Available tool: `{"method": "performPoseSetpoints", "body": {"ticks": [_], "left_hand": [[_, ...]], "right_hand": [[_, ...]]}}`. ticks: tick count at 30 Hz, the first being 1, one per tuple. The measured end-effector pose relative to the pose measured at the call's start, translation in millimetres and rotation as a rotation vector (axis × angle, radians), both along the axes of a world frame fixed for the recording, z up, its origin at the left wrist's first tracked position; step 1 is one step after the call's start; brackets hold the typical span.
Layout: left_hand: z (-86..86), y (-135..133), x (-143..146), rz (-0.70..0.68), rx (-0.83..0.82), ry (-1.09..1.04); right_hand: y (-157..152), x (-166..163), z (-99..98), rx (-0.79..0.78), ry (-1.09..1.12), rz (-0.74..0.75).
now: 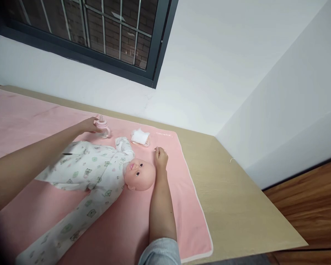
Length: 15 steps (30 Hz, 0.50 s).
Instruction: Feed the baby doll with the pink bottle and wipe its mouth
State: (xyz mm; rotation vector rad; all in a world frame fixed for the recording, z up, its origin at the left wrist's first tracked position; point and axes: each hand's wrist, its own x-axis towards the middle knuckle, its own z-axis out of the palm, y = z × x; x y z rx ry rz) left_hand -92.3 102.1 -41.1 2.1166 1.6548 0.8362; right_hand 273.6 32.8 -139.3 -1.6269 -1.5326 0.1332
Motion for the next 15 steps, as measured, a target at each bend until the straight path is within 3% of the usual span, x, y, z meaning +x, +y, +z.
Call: {"method": "performPoseSetpoints", "body": {"ticks": [3, 8, 11, 13, 15], "left_hand": [[14.7, 4.4, -10.2, 0.069, -0.091, 0.049], [59.1, 8.2, -14.2, 0.09, -0.076, 0.168], [76.5, -2.7, 8.0, 0.042, -0.012, 0.192], [79.4, -16.2, 32.9, -0.019, 0.009, 0.194], [76.0, -32.5, 61.4, -0.201, 0.019, 0.224]], "right_hand": [[1.6, -3.3, -0.9, -0.113, -0.003, 0.08], [5.3, -6.4, -4.5, -0.19, 0.026, 0.183], [7.4, -6.6, -7.5, -0.202, 0.042, 0.222], [8.1, -6.2, -9.3, -0.207, 0.048, 0.24], [8.1, -5.8, -10.6, -0.215, 0.051, 0.248]]}}
